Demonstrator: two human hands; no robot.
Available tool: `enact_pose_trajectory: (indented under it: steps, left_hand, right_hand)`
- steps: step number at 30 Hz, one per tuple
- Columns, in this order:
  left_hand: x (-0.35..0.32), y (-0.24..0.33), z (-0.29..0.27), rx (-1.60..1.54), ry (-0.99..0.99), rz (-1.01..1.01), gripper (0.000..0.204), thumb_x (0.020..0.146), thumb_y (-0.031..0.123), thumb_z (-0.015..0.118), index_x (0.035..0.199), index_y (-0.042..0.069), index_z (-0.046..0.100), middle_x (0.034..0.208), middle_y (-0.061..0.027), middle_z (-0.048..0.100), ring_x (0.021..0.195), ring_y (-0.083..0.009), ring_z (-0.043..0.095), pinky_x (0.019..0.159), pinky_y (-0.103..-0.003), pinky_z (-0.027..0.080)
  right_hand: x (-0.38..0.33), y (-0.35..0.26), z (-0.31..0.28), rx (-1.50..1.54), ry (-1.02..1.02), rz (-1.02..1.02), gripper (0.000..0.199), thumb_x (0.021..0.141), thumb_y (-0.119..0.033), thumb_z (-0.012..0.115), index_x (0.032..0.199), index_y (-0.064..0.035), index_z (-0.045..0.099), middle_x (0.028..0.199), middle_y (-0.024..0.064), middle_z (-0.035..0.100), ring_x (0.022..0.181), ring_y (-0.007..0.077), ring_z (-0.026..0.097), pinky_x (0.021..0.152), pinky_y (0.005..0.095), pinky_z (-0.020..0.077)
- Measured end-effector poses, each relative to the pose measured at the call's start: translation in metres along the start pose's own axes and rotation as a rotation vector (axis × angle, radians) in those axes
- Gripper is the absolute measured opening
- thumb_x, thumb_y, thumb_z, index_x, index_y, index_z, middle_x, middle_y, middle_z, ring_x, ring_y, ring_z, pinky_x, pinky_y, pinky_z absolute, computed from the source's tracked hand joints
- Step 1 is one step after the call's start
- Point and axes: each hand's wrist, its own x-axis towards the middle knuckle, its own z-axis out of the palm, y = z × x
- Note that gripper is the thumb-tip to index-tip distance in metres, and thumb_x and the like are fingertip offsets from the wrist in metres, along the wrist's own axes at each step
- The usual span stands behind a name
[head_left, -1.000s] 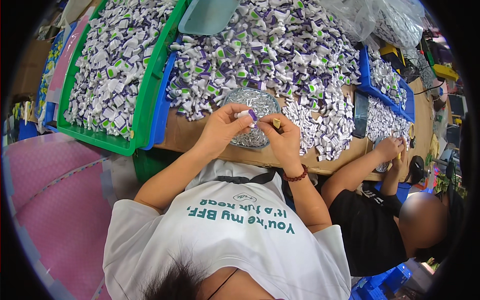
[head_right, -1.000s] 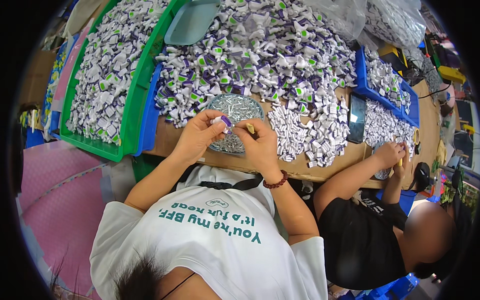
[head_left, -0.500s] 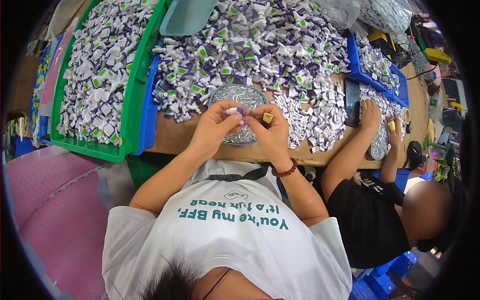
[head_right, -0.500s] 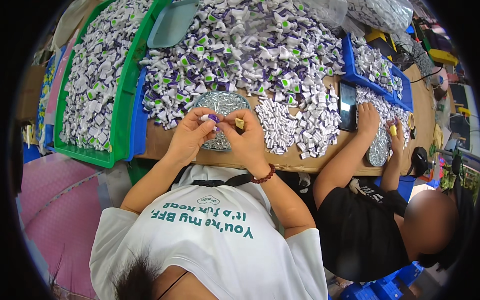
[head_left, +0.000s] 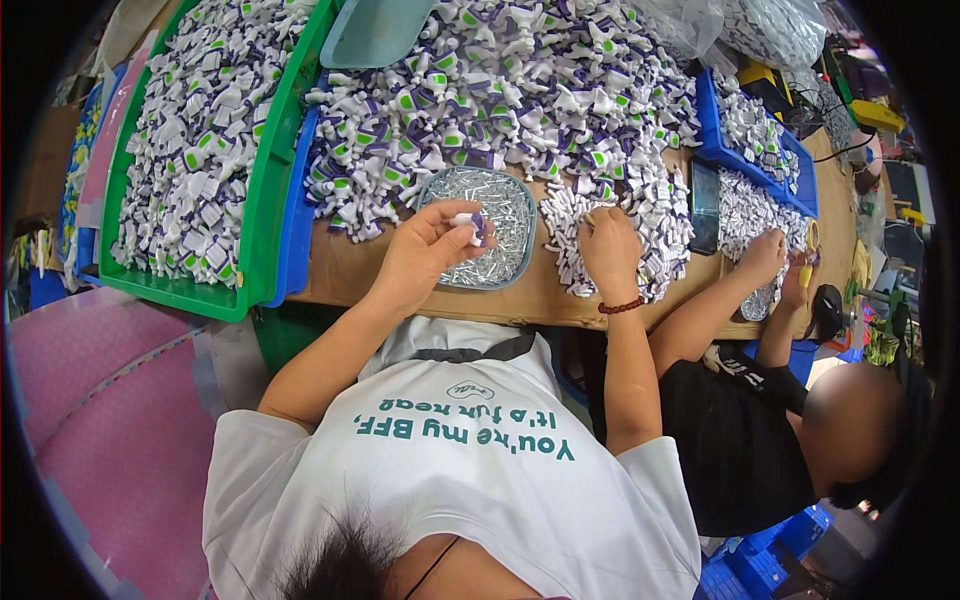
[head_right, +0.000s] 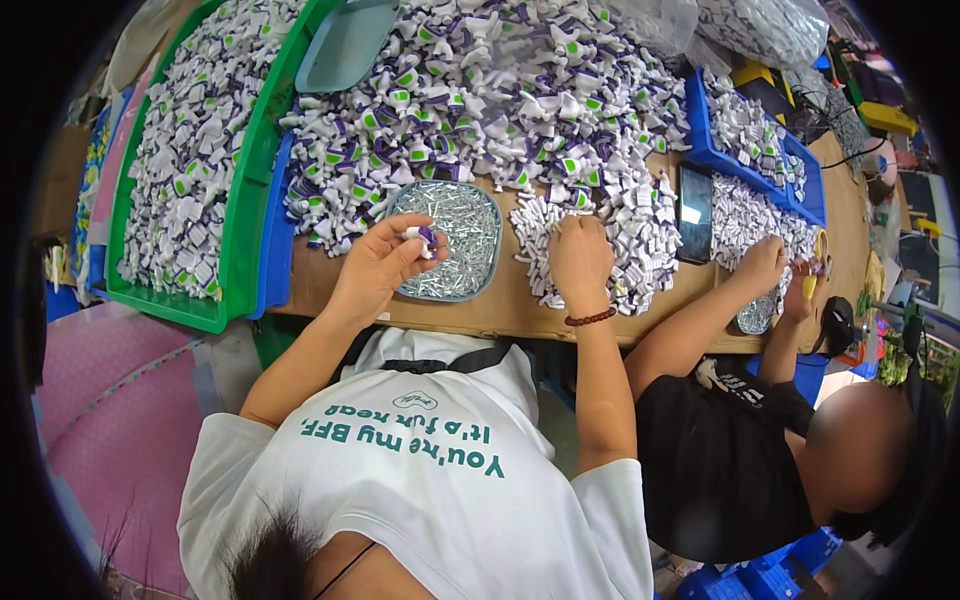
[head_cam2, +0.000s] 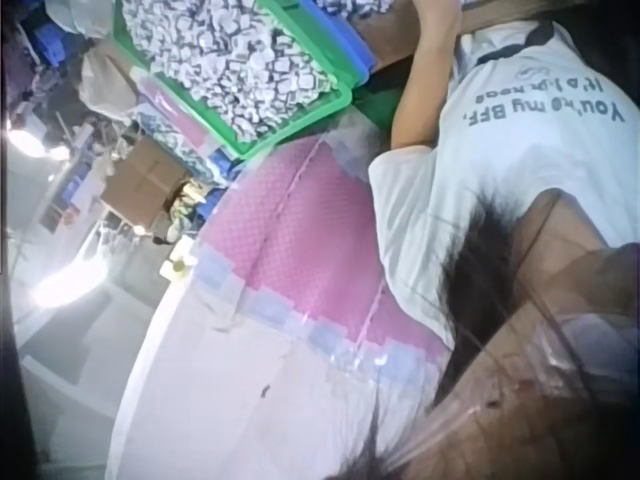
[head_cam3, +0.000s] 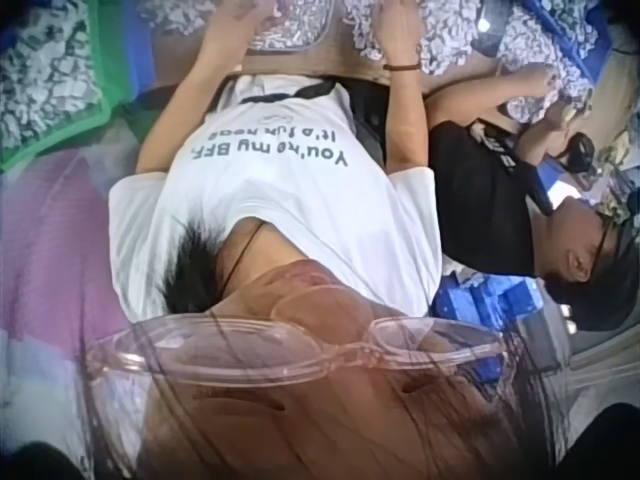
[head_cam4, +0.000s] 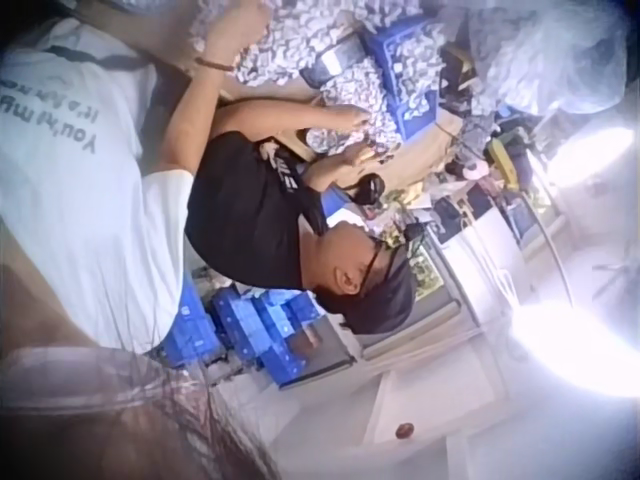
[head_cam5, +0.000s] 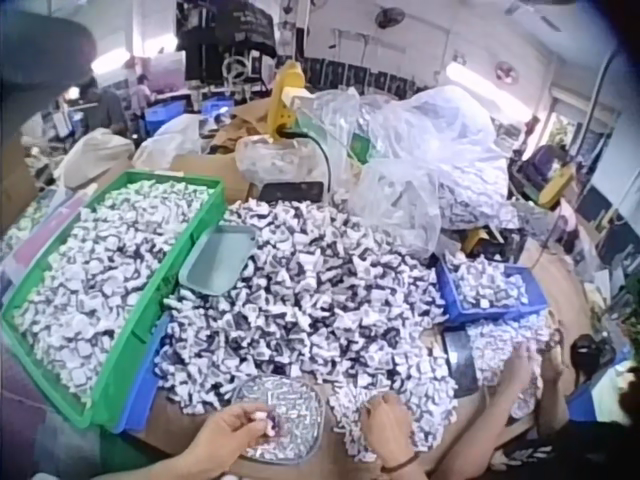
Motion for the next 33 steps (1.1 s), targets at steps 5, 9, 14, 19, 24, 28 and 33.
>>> enact_pose_trajectory:
  steps: [5,9,14,19,24,28,33]
  left_hand:
    - [-0.001,-0.003,-0.002,-0.025,-0.002,-0.015,0.021,0.09,0.005,0.052,0.11,0.001,0.049,0.1,-0.0136,0.06,0.092,-0.0231,0.062,0.081,-0.029,0.052]
    - [0.0,-0.001,0.003,-0.062,-0.038,-0.118,0.021,0.089,0.006,0.053,0.109,0.001,0.049,0.1,-0.0135,0.06,0.091,-0.0221,0.062,0.08,-0.028,0.052]
    - [-0.002,0.005,0.006,-0.127,-0.053,-0.198,0.021,0.088,0.006,0.055,0.108,-0.001,0.05,0.1,-0.012,0.06,0.089,-0.0209,0.063,0.077,-0.025,0.054]
    - [-0.004,0.009,0.006,-0.121,-0.06,-0.212,0.021,0.088,0.006,0.055,0.108,-0.001,0.051,0.102,-0.012,0.059,0.089,-0.0214,0.063,0.077,-0.026,0.054]
    - [-0.001,0.0,-0.002,-0.232,-0.105,-0.222,0.019,0.089,0.008,0.054,0.105,-0.001,0.052,0.099,-0.0124,0.06,0.088,-0.0212,0.064,0.076,-0.024,0.054]
    - [-0.001,-0.001,-0.004,-0.313,-0.134,-0.246,0.017,0.089,0.009,0.054,0.103,-0.002,0.053,0.096,-0.0129,0.061,0.087,-0.0213,0.064,0.073,-0.022,0.055]
    - [-0.002,0.002,-0.003,-0.338,-0.113,-0.275,0.017,0.089,0.009,0.054,0.103,-0.002,0.053,0.094,-0.0135,0.062,0.085,-0.0213,0.064,0.071,-0.022,0.055]
  right_hand:
    - [0.001,-0.014,-0.02,0.341,-0.104,0.106,0.013,0.075,-0.012,0.064,0.083,-0.0024,0.06,0.084,0.0145,0.062,0.072,0.0267,0.06,0.062,0.0352,0.048]
    - [0.001,-0.047,-0.052,0.943,-0.337,0.17,0.013,0.079,-0.009,0.065,0.089,-0.0016,0.061,0.076,0.0058,0.062,0.065,0.0108,0.056,0.059,0.0237,0.0446]
    - [-0.007,-0.075,-0.046,1.245,-0.334,0.001,0.013,0.079,-0.004,0.066,0.092,-0.0007,0.063,0.082,0.003,0.064,0.072,0.0061,0.056,0.063,0.0197,0.044]
    - [-0.006,-0.08,-0.046,1.186,-0.286,-0.098,0.012,0.078,-0.003,0.065,0.09,0.0003,0.064,0.083,0.0044,0.064,0.075,0.0107,0.059,0.067,0.023,0.046]
    - [-0.006,-0.08,-0.045,1.233,-0.259,-0.148,0.011,0.078,-0.001,0.064,0.088,0.0011,0.065,0.084,0.0059,0.063,0.078,0.0132,0.059,0.07,0.0241,0.0461]
    - [-0.009,-0.079,-0.041,1.29,-0.294,-0.095,0.011,0.078,0.0,0.064,0.089,0.0009,0.065,0.086,0.0063,0.062,0.079,0.0129,0.059,0.071,0.0237,0.0456]
    - [-0.01,-0.08,-0.041,1.293,-0.28,-0.109,0.011,0.078,0.001,0.063,0.089,0.0007,0.065,0.085,0.0063,0.062,0.077,0.0135,0.058,0.07,0.0238,0.0453]
